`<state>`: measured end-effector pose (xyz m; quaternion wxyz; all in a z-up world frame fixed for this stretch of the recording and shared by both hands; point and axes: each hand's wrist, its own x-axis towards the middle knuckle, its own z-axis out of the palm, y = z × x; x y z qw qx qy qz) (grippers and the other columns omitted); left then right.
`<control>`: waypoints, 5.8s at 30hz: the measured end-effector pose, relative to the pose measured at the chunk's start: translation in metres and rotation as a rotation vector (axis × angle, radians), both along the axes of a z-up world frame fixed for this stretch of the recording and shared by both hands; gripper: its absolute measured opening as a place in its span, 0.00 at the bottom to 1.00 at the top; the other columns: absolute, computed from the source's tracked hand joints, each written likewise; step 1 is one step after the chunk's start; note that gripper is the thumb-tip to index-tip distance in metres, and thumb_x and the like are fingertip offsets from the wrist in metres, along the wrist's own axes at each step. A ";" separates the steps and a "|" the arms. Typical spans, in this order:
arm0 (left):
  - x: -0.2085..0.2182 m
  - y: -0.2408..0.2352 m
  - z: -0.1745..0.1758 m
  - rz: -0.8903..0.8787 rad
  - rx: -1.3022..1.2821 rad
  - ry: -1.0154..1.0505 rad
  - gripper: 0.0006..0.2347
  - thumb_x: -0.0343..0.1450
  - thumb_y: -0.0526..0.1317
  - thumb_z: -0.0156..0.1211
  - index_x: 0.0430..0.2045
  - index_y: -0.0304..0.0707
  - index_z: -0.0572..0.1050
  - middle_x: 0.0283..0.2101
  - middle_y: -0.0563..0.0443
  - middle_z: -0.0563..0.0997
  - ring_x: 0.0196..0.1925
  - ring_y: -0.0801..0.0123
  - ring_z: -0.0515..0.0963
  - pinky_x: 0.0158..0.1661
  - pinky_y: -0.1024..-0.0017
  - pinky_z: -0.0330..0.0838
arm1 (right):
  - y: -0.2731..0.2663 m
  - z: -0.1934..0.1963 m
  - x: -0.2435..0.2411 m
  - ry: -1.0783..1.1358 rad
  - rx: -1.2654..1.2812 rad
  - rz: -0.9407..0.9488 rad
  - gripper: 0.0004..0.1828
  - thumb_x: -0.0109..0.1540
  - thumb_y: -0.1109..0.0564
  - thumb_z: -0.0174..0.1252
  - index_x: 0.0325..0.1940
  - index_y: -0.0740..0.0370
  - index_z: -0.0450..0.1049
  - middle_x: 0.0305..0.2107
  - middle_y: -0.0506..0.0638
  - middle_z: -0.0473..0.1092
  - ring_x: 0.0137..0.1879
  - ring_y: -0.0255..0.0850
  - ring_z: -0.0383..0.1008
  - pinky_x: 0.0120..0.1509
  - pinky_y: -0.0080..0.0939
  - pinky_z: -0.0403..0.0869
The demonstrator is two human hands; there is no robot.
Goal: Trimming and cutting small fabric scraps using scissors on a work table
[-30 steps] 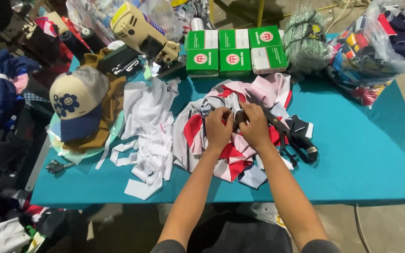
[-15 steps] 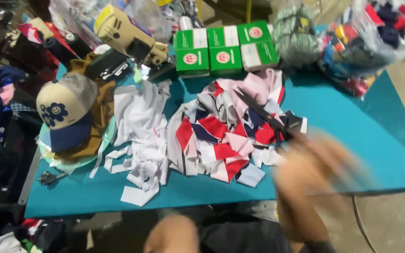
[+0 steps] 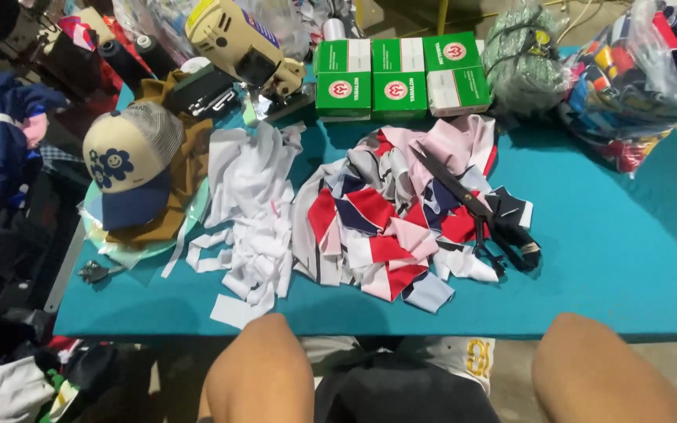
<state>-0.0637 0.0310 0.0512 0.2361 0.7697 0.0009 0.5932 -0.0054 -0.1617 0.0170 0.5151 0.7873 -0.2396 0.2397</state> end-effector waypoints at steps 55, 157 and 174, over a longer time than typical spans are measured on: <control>0.060 -0.029 -0.012 -0.743 -0.322 0.291 0.20 0.78 0.55 0.48 0.63 0.50 0.68 0.65 0.47 0.71 0.68 0.58 0.70 0.68 0.59 0.61 | -0.003 0.216 -0.012 -0.228 2.546 1.559 0.05 0.67 0.58 0.64 0.46 0.59 0.77 0.33 0.45 0.71 0.40 0.29 0.70 0.47 0.29 0.71; 0.072 -0.029 -0.019 -0.629 -0.396 0.297 0.15 0.68 0.24 0.56 0.40 0.49 0.79 0.39 0.60 0.80 0.44 0.66 0.78 0.52 0.70 0.71 | 0.003 0.008 0.006 -0.493 1.956 1.334 0.10 0.54 0.64 0.48 0.25 0.60 0.76 0.15 0.51 0.65 0.27 0.36 0.64 0.34 0.37 0.65; 0.077 -0.022 -0.035 -0.599 -0.543 0.289 0.14 0.74 0.26 0.53 0.47 0.45 0.80 0.50 0.52 0.75 0.58 0.60 0.76 0.60 0.62 0.68 | 0.010 0.028 0.004 -0.678 1.469 1.371 0.30 0.55 0.61 0.54 0.63 0.63 0.71 0.56 0.57 0.64 0.63 0.53 0.63 0.69 0.53 0.58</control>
